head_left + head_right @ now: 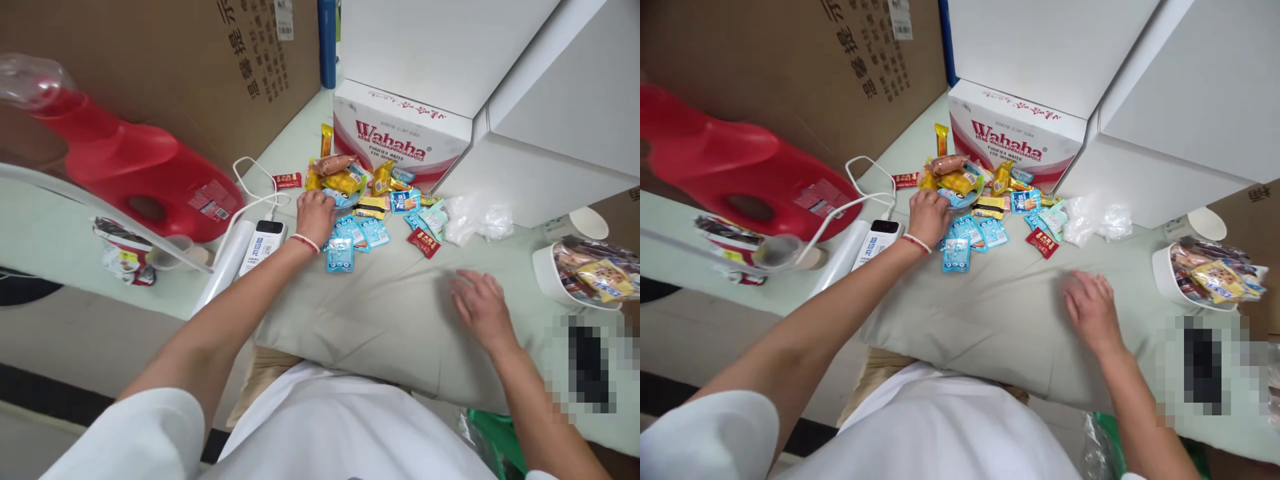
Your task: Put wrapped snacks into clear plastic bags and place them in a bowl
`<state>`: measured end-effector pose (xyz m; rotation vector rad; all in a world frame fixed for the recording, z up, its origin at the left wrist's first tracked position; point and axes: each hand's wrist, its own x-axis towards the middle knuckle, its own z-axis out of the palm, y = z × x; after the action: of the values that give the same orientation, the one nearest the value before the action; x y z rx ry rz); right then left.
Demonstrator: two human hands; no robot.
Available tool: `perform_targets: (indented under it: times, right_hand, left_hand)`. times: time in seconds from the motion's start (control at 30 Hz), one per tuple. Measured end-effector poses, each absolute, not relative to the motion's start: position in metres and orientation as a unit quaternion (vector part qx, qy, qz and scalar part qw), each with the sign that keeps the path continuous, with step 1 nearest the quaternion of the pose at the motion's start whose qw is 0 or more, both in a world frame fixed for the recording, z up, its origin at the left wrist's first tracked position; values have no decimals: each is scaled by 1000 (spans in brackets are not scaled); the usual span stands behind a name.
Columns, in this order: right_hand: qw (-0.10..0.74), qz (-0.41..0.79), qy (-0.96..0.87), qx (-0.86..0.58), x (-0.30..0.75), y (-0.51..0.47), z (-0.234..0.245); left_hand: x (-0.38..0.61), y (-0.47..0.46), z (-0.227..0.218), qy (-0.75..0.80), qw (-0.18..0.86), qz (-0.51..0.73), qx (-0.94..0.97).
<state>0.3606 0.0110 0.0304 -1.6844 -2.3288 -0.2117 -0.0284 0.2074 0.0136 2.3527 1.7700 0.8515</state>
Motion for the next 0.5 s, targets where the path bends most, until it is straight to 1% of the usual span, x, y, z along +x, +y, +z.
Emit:
perform_targets:
  times: [0.07, 0.13, 0.23, 0.33, 0.4, 0.5]
  right_hand:
    - [124, -12, -790, -600, 362, -14, 18]
    - [125, 19, -760, -638, 375, -39, 8]
    - [144, 9, -705, -695, 395, -72, -1]
    - [162, 7, -665, -729, 401, -92, -3]
    - [173, 20, -649, -741, 397, -97, 0]
    - [186, 39, -646, -739, 387, -93, 5]
  left_hand:
    - [-29, 219, 5, 531, 70, 287, 795]
    - [-32, 212, 0, 465, 85, 308, 826]
    - [-30, 184, 4, 398, 90, 332, 850]
    - [-13, 163, 17, 391, 103, 345, 847]
    - [6, 166, 28, 404, 143, 370, 824]
    - [38, 191, 42, 414, 246, 436, 761]
